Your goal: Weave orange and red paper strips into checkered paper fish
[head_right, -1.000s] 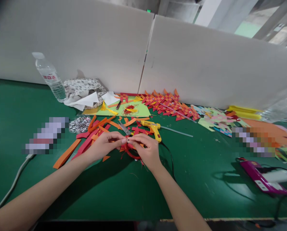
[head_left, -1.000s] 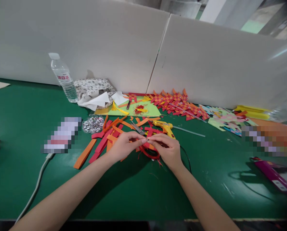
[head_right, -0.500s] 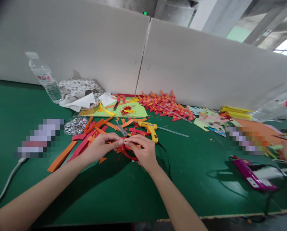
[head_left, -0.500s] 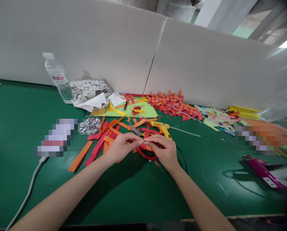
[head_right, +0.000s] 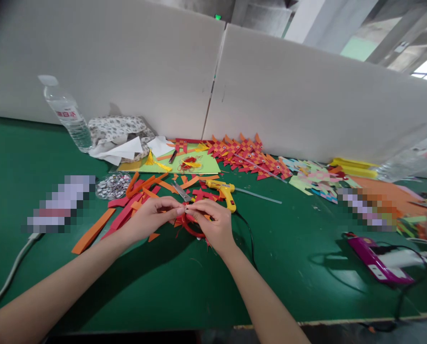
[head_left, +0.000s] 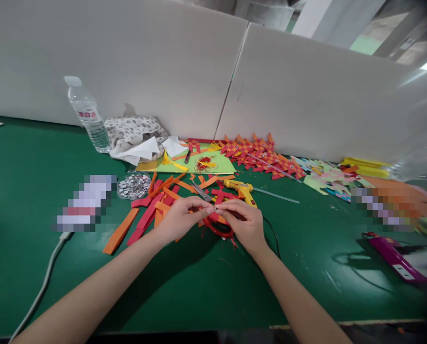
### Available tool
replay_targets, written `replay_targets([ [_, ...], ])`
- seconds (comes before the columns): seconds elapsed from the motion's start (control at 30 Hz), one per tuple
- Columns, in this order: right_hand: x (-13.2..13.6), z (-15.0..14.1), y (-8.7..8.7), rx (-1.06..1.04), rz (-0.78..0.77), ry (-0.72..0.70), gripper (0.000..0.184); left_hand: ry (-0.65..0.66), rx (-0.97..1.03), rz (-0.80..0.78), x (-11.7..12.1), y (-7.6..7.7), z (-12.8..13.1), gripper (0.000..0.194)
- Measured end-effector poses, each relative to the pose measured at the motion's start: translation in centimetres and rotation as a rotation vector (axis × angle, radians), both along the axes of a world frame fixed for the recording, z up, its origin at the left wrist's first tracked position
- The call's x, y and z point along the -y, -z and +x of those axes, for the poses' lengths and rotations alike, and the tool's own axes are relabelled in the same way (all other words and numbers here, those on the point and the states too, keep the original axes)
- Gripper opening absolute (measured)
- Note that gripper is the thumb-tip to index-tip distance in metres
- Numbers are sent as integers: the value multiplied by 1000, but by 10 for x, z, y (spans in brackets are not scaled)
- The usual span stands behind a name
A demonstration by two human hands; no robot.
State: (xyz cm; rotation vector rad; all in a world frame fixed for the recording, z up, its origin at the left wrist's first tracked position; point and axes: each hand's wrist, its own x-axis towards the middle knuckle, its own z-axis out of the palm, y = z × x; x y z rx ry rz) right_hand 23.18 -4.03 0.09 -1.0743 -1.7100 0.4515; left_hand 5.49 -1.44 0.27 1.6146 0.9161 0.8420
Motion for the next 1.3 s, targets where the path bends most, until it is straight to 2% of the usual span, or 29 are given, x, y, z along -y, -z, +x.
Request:
replay_targets([
  [0.57, 0, -1, 0, -22, 1, 6, 7, 8, 37, -9, -1, 3, 0, 28],
  [1.3, 1, -1, -1, -36, 8, -4, 8, -11, 30, -25, 2, -2, 0, 25],
])
